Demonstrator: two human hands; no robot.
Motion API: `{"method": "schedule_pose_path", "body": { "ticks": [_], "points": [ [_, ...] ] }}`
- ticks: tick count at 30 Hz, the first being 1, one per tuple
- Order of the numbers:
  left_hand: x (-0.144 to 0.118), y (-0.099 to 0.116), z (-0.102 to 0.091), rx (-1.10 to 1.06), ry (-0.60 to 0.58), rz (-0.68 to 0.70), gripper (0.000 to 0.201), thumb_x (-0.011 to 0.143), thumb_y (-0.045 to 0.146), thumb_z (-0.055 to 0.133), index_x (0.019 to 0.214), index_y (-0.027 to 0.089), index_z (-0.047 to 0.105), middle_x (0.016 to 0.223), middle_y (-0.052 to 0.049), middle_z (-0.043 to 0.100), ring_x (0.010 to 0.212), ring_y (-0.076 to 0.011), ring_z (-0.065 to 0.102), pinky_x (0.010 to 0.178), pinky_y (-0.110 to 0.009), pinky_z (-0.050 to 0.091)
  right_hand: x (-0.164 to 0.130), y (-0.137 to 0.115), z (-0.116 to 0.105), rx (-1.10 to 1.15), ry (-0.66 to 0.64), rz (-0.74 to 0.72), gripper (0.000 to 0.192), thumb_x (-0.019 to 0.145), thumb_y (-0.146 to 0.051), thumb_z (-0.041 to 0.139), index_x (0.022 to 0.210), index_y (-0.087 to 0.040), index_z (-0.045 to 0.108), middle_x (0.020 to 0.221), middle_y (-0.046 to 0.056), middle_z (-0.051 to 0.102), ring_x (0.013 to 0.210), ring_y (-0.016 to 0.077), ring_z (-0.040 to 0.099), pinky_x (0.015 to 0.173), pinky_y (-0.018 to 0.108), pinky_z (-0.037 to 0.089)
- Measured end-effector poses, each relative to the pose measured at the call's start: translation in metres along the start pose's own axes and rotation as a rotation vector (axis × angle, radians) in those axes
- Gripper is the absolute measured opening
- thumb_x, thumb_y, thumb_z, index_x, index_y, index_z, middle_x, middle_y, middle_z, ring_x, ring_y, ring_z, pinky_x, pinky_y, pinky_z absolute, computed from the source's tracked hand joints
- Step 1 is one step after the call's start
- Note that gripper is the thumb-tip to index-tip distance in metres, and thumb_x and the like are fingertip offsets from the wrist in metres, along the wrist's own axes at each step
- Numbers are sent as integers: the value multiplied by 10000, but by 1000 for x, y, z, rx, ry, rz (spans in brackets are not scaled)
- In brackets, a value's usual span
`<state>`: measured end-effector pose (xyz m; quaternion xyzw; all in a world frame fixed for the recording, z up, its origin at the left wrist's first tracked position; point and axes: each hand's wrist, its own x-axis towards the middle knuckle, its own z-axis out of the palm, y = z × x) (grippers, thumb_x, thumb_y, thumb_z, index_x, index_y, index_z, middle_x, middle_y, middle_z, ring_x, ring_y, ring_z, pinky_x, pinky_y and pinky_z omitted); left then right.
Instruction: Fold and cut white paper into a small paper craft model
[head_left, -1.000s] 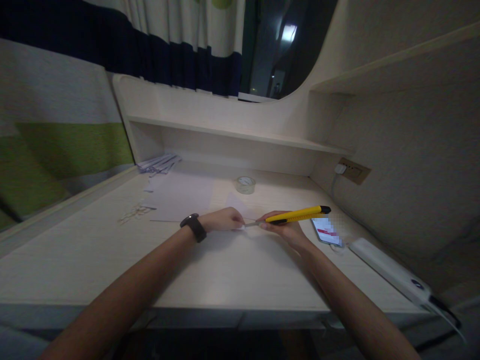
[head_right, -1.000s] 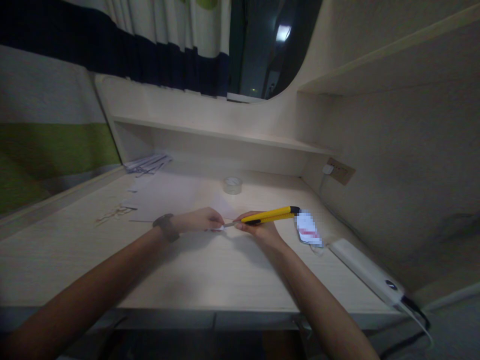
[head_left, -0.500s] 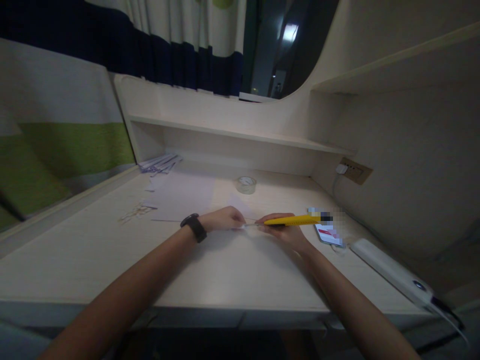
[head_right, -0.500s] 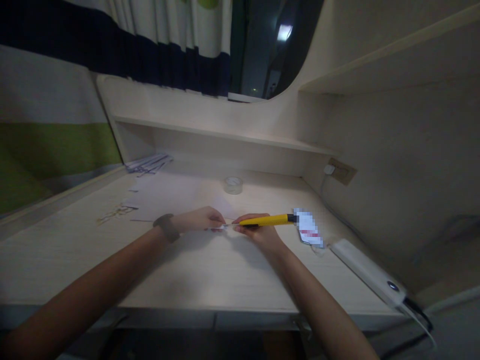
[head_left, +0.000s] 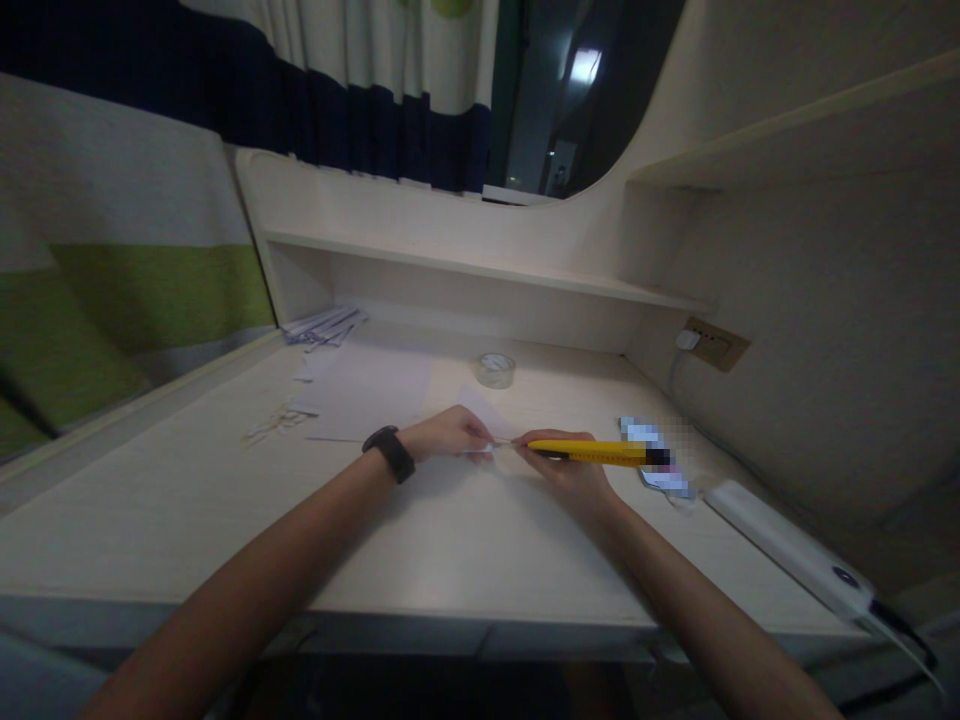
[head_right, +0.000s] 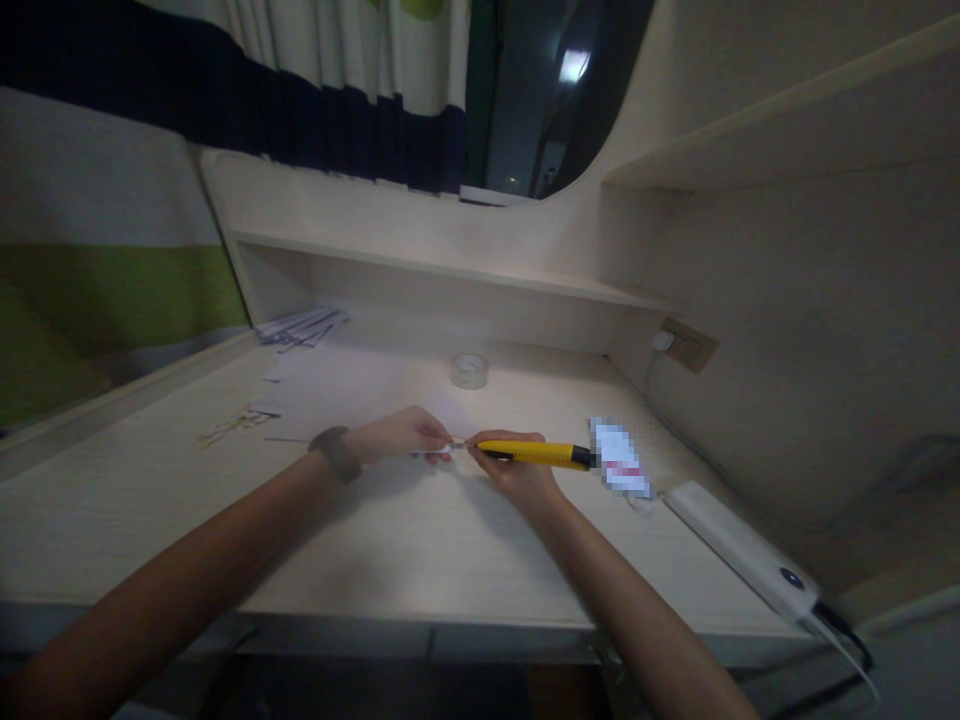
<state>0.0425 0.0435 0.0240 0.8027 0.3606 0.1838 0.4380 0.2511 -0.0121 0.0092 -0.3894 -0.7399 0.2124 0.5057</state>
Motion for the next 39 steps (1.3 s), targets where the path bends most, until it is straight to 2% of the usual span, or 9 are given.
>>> {"method": "schedule_pose_path", "body": {
  "ticks": [7, 13, 19, 26, 30, 32, 36, 39],
  "points": [
    [1, -1, 2, -26, 8, 2, 264, 720, 299, 605, 815, 72, 702, 702, -99, 681, 603, -144, 563, 550, -233, 374, -2, 7, 3, -35, 62, -14, 91, 727, -282, 666, 773, -208, 695, 795, 53, 709, 718, 206, 659, 692, 322, 544],
    [2, 0, 0, -1, 4, 9, 264, 736, 285, 582, 829, 69, 703, 713, -102, 687, 589, -135, 558, 532, -225, 364, -3, 3, 2, -60, 39, -50, 83, 737, -262, 651, 782, -212, 700, 790, 44, 710, 707, 204, 660, 676, 308, 544],
    [5, -11, -2, 2, 7, 18, 258, 742, 287, 584, 830, 75, 702, 697, -95, 686, 586, -133, 564, 535, -223, 379, -4, 5, 5, -25, 1, -3, 98, 725, -287, 665, 768, -226, 728, 787, 47, 719, 675, 208, 668, 637, 318, 555],
    [0, -8, -6, 14, -108, 31, 220, 727, 274, 612, 830, 106, 710, 691, -70, 684, 584, -127, 564, 559, -224, 402, -2, -2, -2, 173, -178, 98, 171, 678, -353, 703, 753, -203, 737, 781, 61, 720, 647, 200, 666, 585, 307, 560],
    [0, -8, -6, 29, -163, 45, 212, 734, 265, 605, 848, 122, 713, 692, -62, 685, 606, -135, 580, 573, -225, 411, 2, -12, -9, 145, -264, 108, 196, 672, -361, 707, 767, -193, 735, 751, 63, 718, 628, 192, 657, 568, 297, 552],
    [0, -10, -5, 62, -119, 55, 217, 742, 272, 598, 834, 114, 713, 675, -65, 680, 587, -135, 574, 564, -227, 406, 4, -13, -13, 106, -219, 98, 178, 680, -349, 708, 768, -196, 731, 788, 67, 718, 678, 195, 658, 627, 308, 552],
    [1, -12, -4, 132, 8, 68, 219, 723, 288, 622, 796, 98, 704, 686, -75, 679, 586, -137, 563, 566, -230, 397, 9, -4, -17, 112, 71, 158, 199, 666, -368, 724, 778, -205, 706, 831, 55, 707, 779, 209, 649, 730, 338, 533],
    [0, -12, -3, 147, 27, 61, 223, 717, 276, 623, 828, 97, 694, 718, -79, 685, 605, -138, 568, 578, -228, 401, 11, 10, -18, 117, 198, 220, 267, 646, -405, 732, 800, -192, 688, 842, 55, 696, 801, 218, 638, 743, 353, 525]
  ]
}}
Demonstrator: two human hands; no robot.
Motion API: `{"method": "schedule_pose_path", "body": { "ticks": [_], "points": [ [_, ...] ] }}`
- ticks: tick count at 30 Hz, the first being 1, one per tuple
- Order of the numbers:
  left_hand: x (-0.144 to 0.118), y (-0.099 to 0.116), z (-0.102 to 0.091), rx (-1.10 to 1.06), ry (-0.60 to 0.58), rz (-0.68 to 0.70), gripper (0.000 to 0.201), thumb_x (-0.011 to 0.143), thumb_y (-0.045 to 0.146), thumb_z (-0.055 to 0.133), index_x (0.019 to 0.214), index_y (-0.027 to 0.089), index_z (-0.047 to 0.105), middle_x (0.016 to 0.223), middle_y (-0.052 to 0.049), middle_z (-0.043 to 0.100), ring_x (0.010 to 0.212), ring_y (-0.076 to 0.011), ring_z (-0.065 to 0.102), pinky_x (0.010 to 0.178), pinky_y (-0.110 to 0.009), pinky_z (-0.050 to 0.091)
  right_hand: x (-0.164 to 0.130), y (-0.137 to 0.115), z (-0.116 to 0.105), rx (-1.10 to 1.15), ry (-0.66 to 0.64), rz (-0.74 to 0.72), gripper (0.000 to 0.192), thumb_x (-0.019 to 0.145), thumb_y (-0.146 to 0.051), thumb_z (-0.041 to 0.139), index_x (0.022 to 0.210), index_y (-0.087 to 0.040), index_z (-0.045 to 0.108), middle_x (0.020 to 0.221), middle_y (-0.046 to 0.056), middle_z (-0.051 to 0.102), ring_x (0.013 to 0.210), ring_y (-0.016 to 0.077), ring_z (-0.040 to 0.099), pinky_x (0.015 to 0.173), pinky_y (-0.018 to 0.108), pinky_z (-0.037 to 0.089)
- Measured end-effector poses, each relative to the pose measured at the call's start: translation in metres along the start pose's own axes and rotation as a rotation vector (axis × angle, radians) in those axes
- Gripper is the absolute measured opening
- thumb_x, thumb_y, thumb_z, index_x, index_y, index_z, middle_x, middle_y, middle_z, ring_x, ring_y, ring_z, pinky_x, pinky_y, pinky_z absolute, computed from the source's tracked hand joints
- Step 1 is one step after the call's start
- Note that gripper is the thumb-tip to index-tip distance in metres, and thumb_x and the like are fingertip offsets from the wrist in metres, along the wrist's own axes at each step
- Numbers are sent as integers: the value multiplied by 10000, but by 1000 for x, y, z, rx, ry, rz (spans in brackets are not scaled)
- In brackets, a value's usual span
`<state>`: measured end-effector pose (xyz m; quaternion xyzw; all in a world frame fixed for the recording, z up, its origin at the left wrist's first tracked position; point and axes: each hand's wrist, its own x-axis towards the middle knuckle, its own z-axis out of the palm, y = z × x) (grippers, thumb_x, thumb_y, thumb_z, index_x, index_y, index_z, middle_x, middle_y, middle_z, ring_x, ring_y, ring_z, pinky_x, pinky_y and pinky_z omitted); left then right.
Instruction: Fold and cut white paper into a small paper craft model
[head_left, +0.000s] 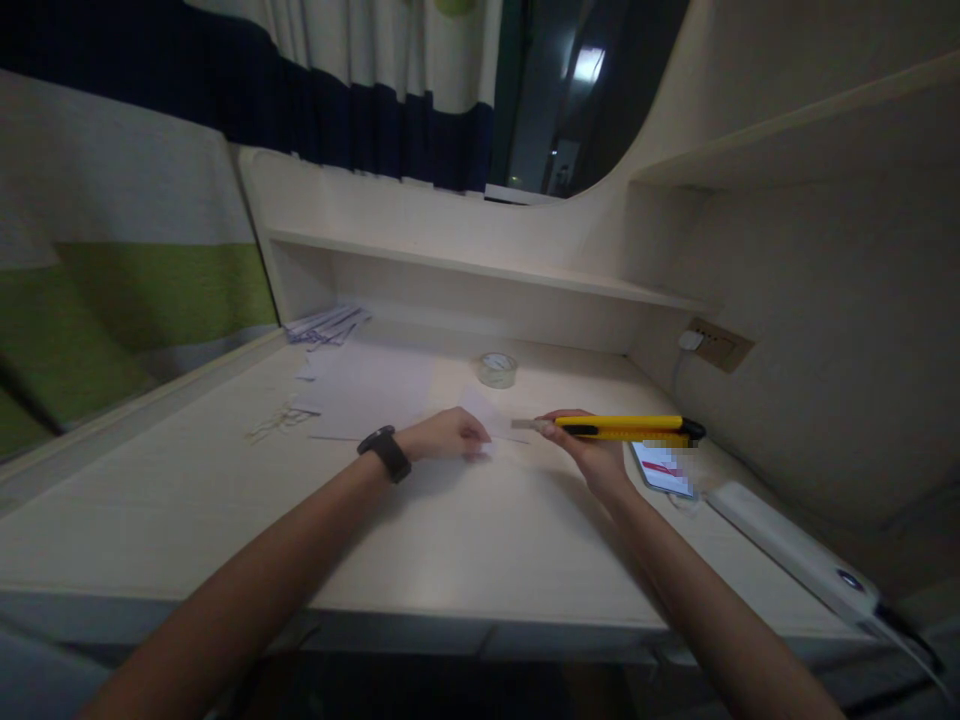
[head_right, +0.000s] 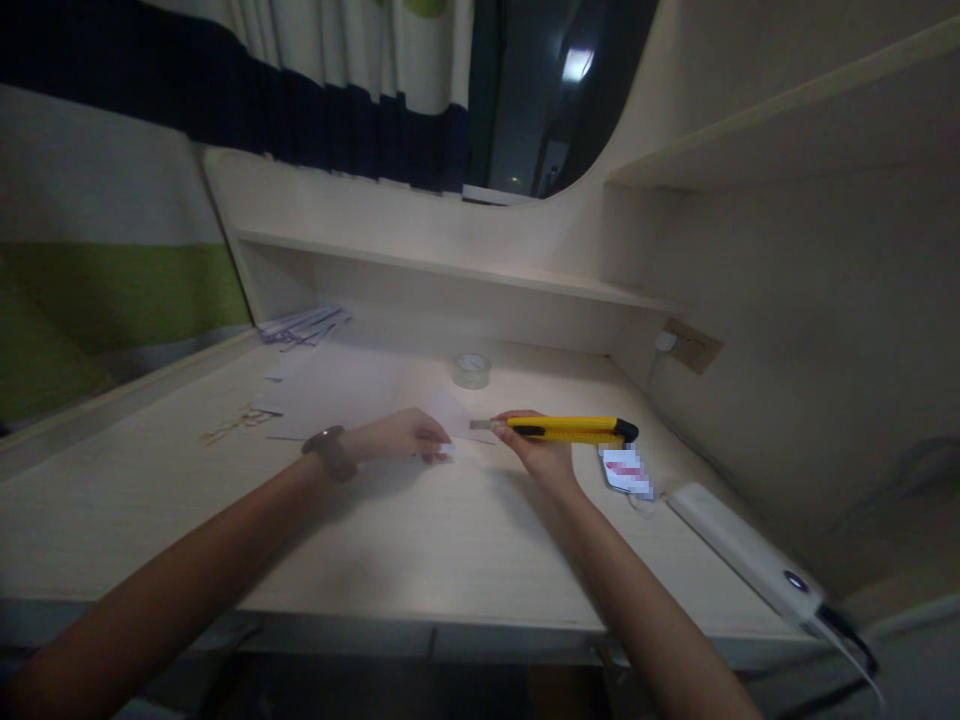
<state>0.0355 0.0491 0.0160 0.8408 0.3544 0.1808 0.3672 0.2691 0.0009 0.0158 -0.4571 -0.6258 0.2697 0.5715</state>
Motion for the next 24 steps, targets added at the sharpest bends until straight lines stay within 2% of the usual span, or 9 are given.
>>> {"method": "schedule_pose_path", "body": {
  "ticks": [4, 7, 10, 16, 20, 24],
  "points": [
    [-2, 0, 1, 1, 13, -68, 281, 717, 244, 591, 931, 82, 672, 714, -82, 681, 585, -142, 570, 552, -230, 397, 3, 11, 1, 55, 63, 60, 352, 626, -431, 742, 836, -159, 668, 798, 64, 683, 731, 212, 640, 713, 368, 544],
    [0, -5, 0, 23, 106, -95, 342, 702, 226, 585, 1003, 76, 643, 760, -88, 680, 616, -155, 579, 577, -245, 406, 4, 14, 3, 189, 116, 111, 368, 600, -426, 763, 822, -154, 651, 774, 56, 681, 695, 203, 649, 699, 372, 566],
    [3, -13, 0, 42, 216, -95, 313, 688, 242, 605, 949, 75, 648, 814, -103, 676, 696, -176, 583, 637, -266, 411, 5, 17, 4, 296, 144, 162, 383, 575, -413, 784, 806, -143, 641, 783, 64, 685, 688, 206, 660, 701, 377, 580],
    [2, -10, -1, -151, 257, -133, 256, 731, 307, 575, 783, 69, 651, 639, -72, 619, 594, -152, 531, 584, -273, 388, 5, 21, 2, 319, 113, 203, 359, 630, -411, 754, 824, -131, 641, 800, 91, 698, 710, 228, 677, 692, 378, 587],
    [6, -4, -5, -207, 176, -177, 252, 698, 269, 580, 802, 54, 659, 623, -55, 609, 535, -125, 494, 533, -253, 364, 6, 18, 2, 340, 166, 193, 346, 652, -409, 740, 816, -122, 635, 771, 96, 701, 672, 219, 680, 670, 358, 591],
    [18, -4, -9, -39, 31, -81, 207, 654, 196, 595, 797, 85, 697, 729, -69, 683, 633, -150, 569, 590, -240, 397, 9, 21, 0, 335, 250, 197, 374, 631, -414, 753, 814, -108, 638, 763, 100, 703, 634, 206, 677, 642, 333, 593]
  ]
}}
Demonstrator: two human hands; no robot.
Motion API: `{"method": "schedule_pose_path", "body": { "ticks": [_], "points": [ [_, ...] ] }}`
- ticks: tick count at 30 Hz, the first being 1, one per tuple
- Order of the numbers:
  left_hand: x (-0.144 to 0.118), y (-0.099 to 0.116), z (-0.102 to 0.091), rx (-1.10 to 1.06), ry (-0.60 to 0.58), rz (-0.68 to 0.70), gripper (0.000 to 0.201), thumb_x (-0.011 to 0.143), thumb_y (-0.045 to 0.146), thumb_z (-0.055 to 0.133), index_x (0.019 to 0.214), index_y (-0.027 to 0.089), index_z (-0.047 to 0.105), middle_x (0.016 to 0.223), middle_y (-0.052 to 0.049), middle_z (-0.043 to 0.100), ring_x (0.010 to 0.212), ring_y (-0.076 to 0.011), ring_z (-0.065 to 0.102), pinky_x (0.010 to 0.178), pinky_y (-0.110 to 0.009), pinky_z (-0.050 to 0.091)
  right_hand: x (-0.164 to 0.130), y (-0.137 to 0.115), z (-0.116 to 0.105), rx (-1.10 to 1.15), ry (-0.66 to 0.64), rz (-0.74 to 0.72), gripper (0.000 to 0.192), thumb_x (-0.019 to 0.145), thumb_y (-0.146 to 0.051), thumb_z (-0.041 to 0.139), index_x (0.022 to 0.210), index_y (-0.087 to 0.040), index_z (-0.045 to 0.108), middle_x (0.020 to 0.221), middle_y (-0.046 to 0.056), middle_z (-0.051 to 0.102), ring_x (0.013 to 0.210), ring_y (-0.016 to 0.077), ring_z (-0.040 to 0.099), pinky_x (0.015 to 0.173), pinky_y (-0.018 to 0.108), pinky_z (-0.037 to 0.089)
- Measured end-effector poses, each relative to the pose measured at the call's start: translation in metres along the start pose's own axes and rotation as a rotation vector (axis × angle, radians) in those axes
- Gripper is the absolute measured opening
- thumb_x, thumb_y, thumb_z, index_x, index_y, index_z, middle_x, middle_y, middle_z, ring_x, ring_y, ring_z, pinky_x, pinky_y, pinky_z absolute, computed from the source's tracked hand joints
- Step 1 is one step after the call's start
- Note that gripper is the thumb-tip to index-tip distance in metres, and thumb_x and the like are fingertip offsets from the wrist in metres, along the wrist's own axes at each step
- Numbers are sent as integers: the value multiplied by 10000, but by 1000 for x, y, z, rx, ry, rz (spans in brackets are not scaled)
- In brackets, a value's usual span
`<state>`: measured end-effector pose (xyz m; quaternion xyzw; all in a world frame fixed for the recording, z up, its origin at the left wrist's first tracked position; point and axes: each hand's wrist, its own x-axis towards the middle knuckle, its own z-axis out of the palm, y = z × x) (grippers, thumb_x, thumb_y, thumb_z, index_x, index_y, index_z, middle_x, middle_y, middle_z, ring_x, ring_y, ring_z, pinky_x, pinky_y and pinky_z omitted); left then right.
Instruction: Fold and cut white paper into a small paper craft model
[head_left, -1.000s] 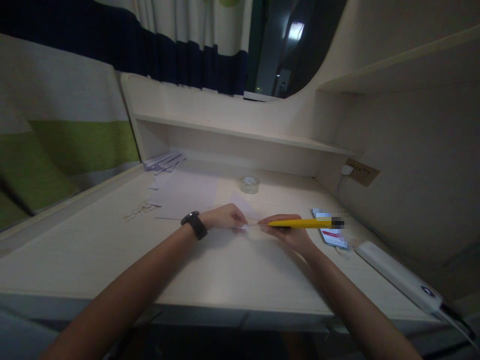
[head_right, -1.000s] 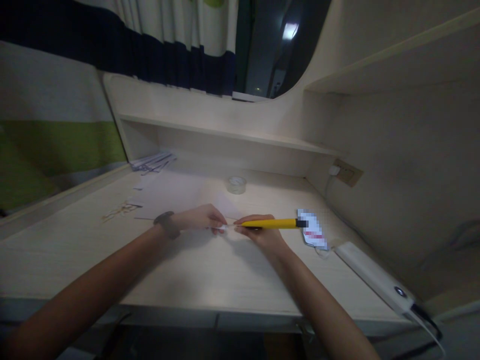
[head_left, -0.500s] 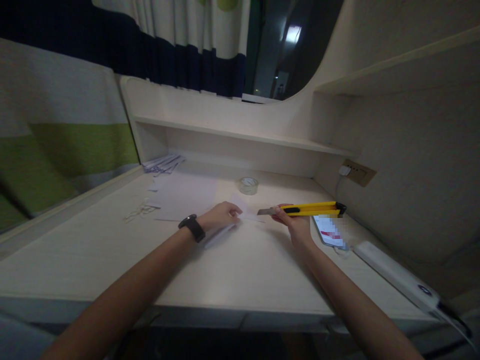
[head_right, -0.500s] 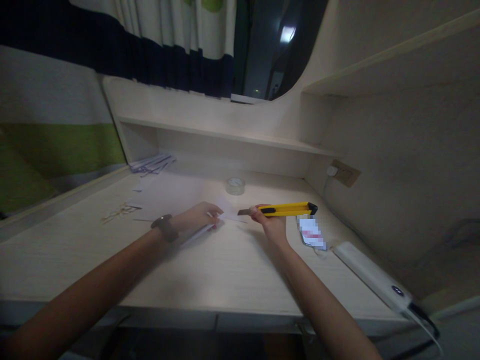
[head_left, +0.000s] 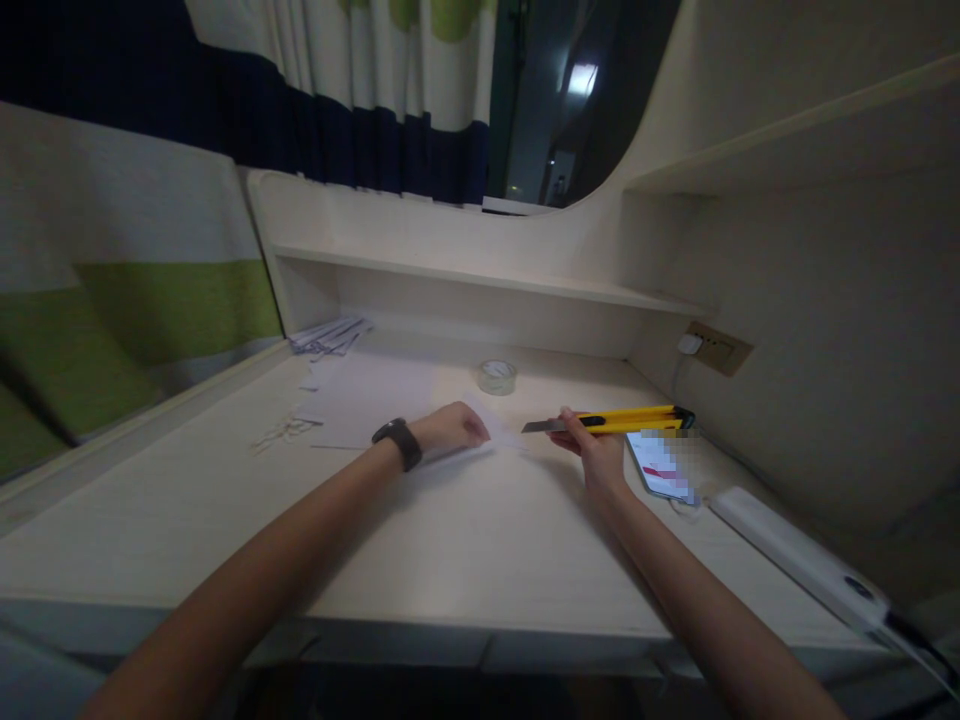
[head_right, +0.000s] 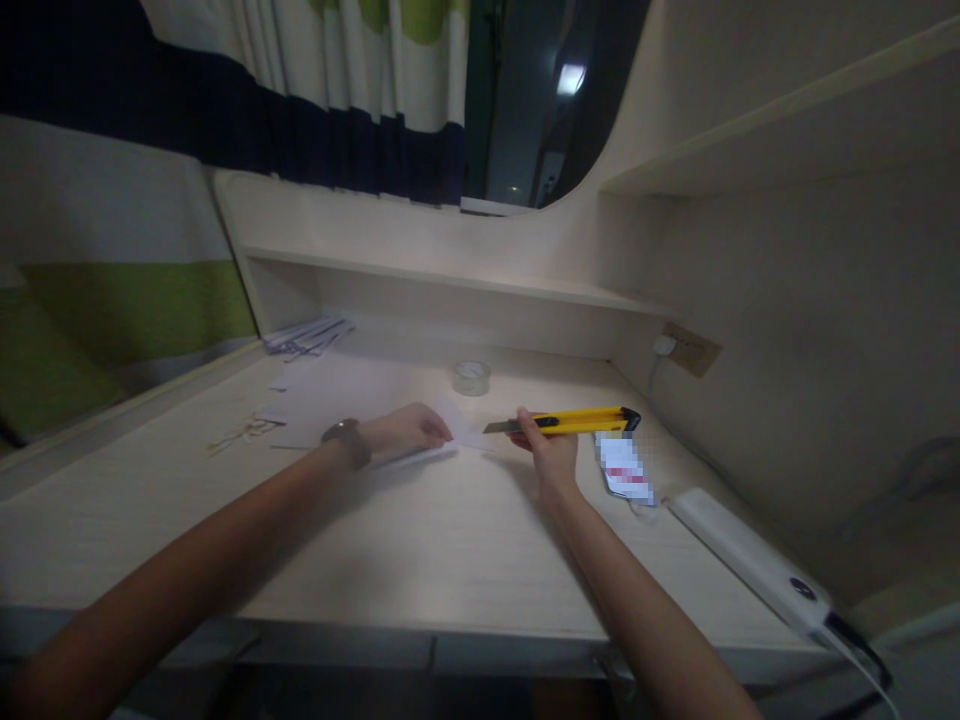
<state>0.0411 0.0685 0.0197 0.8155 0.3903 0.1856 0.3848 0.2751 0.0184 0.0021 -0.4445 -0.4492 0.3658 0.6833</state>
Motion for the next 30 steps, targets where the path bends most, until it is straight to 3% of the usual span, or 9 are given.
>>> {"method": "schedule_pose_path", "body": {
  "ticks": [6, 9, 16, 20, 23, 26, 28, 30],
  "points": [
    [30, -4, 15, 235, -161, 236, 209, 703, 168, 592, 864, 135, 722, 822, -59, 717, 728, -149, 626, 667, -210, 427, 6, 3, -3, 6, 50, 22, 412, 604, -431, 759, 810, -95, 641, 720, 93, 706, 598, 198, 676, 597, 301, 589],
    [41, -8, 28, 259, -127, 318, 197, 721, 155, 593, 866, 150, 726, 810, -50, 719, 705, -138, 631, 661, -204, 432, 7, 3, -3, 15, 69, 37, 402, 595, -414, 767, 804, -95, 641, 717, 88, 705, 587, 192, 673, 583, 287, 587],
    [39, -11, 41, 339, 24, 352, 144, 719, 145, 618, 810, 166, 727, 775, -41, 710, 691, -146, 627, 667, -221, 429, 10, 7, -5, -15, 75, 28, 410, 612, -436, 750, 812, -98, 631, 724, 87, 693, 592, 193, 668, 600, 315, 582],
    [28, -3, 44, 416, 136, 359, 133, 750, 150, 594, 786, 173, 720, 780, -41, 699, 723, -159, 617, 699, -241, 428, 9, 7, -6, -93, 44, -79, 416, 640, -450, 727, 879, -130, 612, 757, 61, 678, 616, 186, 661, 631, 338, 570],
    [22, 6, 43, 400, 325, 359, 171, 817, 187, 541, 838, 174, 710, 852, -53, 686, 809, -167, 604, 776, -262, 421, 6, 5, -5, -220, 0, -205, 368, 677, -464, 692, 856, -152, 613, 763, 49, 662, 674, 184, 652, 666, 329, 550],
    [22, 14, 37, 303, 500, 294, 269, 867, 299, 498, 1027, 158, 660, 978, -85, 665, 889, -186, 591, 812, -292, 420, 1, 2, -3, -272, -86, -264, 312, 691, -444, 689, 815, -164, 626, 767, 41, 648, 704, 179, 634, 690, 322, 535],
    [23, 18, 31, 185, 415, 281, 326, 872, 350, 488, 1079, 145, 634, 1024, -98, 658, 906, -189, 594, 797, -289, 429, -3, 0, 0, -214, -163, -238, 287, 684, -417, 705, 809, -169, 634, 784, 38, 647, 709, 177, 631, 698, 327, 536],
    [23, 21, 27, 59, 226, 301, 306, 857, 349, 511, 1020, 135, 658, 976, -91, 677, 870, -180, 605, 757, -271, 438, -7, -2, 3, -120, -230, -167, 284, 675, -397, 719, 826, -171, 638, 788, 36, 652, 711, 182, 635, 703, 342, 541]
  ]
}}
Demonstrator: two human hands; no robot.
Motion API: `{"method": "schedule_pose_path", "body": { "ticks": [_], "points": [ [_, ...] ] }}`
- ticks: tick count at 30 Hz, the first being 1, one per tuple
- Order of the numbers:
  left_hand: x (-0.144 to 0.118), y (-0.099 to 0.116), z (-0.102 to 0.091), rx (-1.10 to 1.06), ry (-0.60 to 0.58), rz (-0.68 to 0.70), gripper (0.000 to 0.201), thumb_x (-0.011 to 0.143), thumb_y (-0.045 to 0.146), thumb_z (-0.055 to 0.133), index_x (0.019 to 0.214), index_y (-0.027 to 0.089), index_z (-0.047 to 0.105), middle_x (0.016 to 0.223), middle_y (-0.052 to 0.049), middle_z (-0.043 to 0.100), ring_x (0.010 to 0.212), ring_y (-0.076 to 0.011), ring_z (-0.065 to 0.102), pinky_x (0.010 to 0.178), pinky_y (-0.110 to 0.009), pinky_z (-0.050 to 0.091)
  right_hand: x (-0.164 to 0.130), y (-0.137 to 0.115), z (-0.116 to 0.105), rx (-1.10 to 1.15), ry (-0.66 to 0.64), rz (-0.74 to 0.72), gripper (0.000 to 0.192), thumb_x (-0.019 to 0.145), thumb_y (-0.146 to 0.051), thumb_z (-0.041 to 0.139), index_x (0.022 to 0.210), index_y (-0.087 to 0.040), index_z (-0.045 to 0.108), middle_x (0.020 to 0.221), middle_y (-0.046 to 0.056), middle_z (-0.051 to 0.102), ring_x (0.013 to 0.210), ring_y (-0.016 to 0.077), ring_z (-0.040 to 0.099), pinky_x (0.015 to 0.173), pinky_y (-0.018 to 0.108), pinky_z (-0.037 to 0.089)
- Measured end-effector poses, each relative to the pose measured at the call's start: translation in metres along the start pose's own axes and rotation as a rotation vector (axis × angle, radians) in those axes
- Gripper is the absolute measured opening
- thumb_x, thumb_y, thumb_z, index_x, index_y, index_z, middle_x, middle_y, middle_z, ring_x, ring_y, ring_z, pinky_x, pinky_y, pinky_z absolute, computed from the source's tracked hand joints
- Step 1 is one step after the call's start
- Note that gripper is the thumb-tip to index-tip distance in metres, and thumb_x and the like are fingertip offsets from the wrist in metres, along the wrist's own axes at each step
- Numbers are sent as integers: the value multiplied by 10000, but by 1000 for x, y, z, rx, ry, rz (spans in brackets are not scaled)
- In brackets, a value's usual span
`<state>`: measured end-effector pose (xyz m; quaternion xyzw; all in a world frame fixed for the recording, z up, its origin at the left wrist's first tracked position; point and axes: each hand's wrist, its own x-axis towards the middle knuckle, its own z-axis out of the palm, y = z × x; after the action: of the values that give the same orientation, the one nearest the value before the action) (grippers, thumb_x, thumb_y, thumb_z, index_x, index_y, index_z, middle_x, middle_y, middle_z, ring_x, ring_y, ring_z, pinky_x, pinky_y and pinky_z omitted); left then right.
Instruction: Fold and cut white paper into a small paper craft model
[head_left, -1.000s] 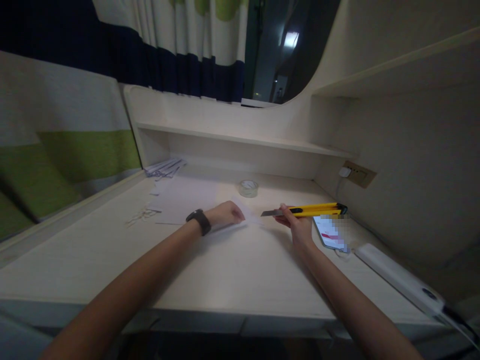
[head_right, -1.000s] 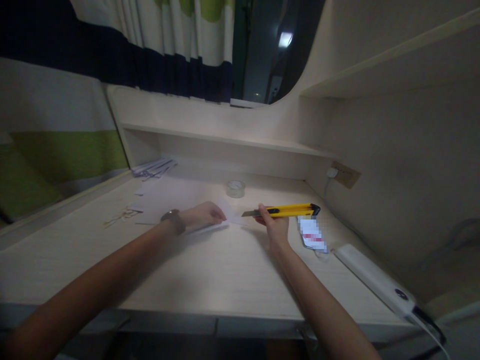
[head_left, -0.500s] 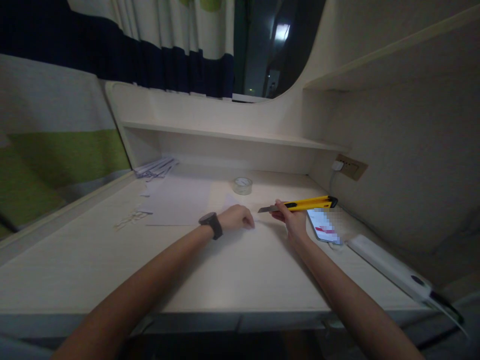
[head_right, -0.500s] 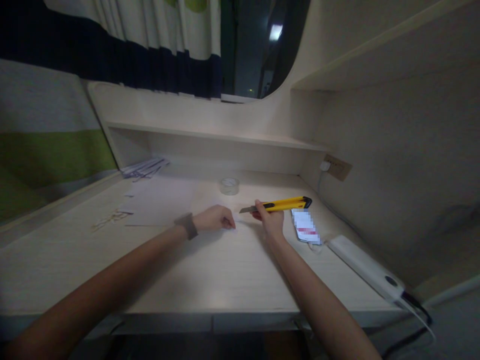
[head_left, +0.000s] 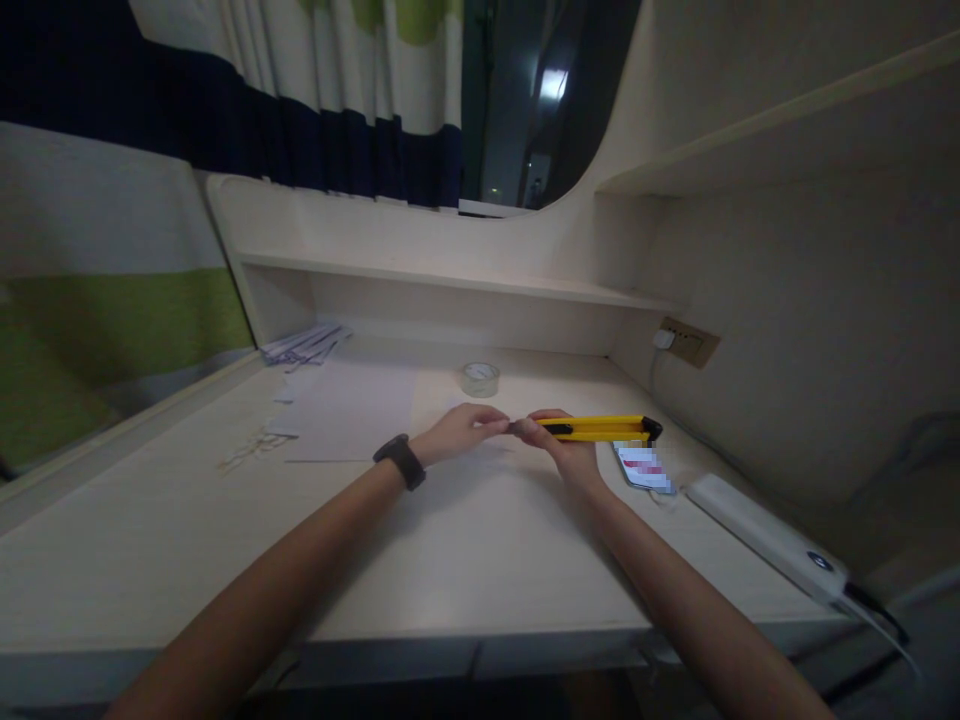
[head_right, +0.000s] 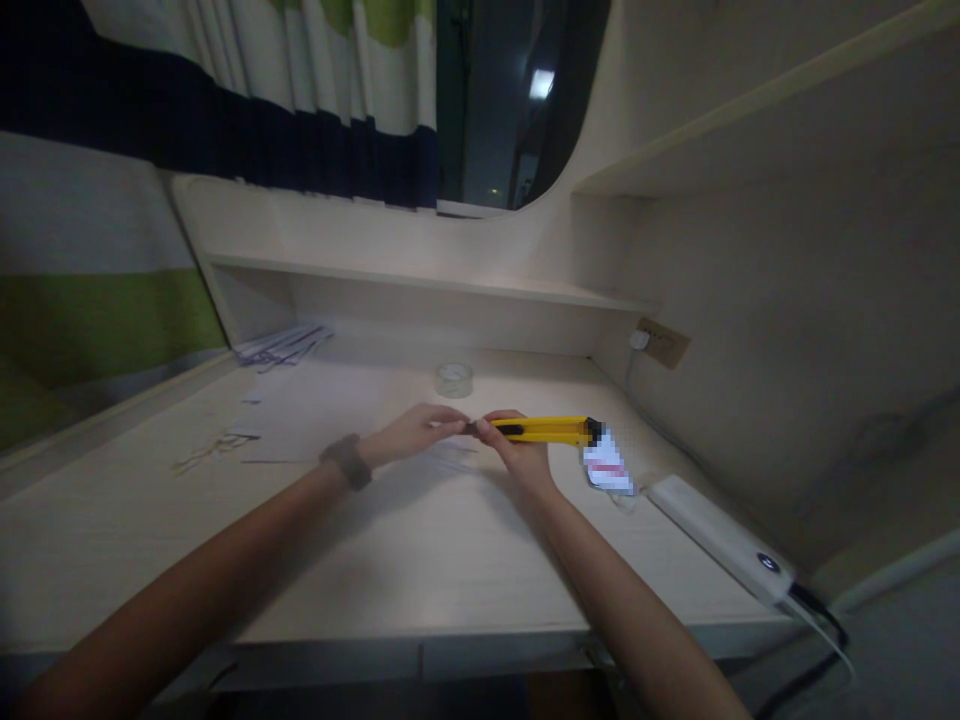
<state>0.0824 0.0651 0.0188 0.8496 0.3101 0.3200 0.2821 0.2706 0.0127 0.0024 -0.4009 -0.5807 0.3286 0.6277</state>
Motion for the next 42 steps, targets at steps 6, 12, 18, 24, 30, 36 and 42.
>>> {"method": "schedule_pose_path", "body": {
  "ticks": [6, 12, 18, 24, 30, 36, 42],
  "points": [
    [-6, 7, -11, -216, -97, -133, 214, 730, 305, 658, 803, 108, 699, 715, -56, 682, 648, -141, 579, 610, -242, 402, -3, -11, 1, 232, -107, 174, 323, 661, -374, 737, 895, -176, 637, 869, 50, 684, 787, 205, 656, 777, 384, 539],
    [-14, 3, -37, -246, -115, -181, 216, 671, 323, 697, 749, 122, 711, 665, -44, 672, 610, -139, 552, 593, -249, 374, 14, -20, -27, 428, -86, 237, 367, 774, -434, 607, 1067, -213, 582, 967, 87, 690, 946, 238, 641, 830, 408, 520],
    [-17, 1, -61, -177, -65, -259, 212, 637, 309, 703, 733, 121, 716, 675, -65, 684, 650, -162, 573, 616, -268, 386, 30, -7, -56, 63, -64, 238, 317, 603, -327, 769, 853, -166, 662, 830, 54, 686, 728, 184, 649, 613, 291, 553],
    [-4, 11, -72, -88, -201, -241, 172, 613, 300, 700, 675, 140, 717, 637, -46, 688, 622, -153, 588, 607, -256, 402, 25, -16, -56, -356, -431, 164, 385, 608, -371, 741, 908, -135, 689, 770, 33, 651, 515, 80, 514, 432, 175, 377],
    [16, 19, -70, -80, -263, -218, 136, 615, 267, 674, 648, 141, 715, 602, -37, 680, 581, -144, 591, 560, -242, 408, 18, -20, -40, -490, -525, 41, 413, 609, -318, 732, 988, -166, 674, 834, 26, 629, 541, 83, 493, 478, 190, 374],
    [36, 6, -75, 4, -320, -230, 216, 587, 247, 699, 785, 165, 723, 670, -45, 695, 600, -150, 596, 515, -231, 391, 11, -18, -32, -642, -480, -165, 320, 705, -270, 660, 1011, -178, 672, 874, 48, 593, 644, 115, 508, 575, 228, 401],
    [45, -7, -83, -30, -151, -344, 466, 656, 401, 686, 1035, 132, 654, 808, -98, 700, 682, -167, 620, 581, -254, 439, 16, -16, -35, -760, -342, -154, 327, 735, -302, 623, 1037, -185, 668, 879, 57, 599, 692, 143, 555, 619, 243, 416]
  ]
}}
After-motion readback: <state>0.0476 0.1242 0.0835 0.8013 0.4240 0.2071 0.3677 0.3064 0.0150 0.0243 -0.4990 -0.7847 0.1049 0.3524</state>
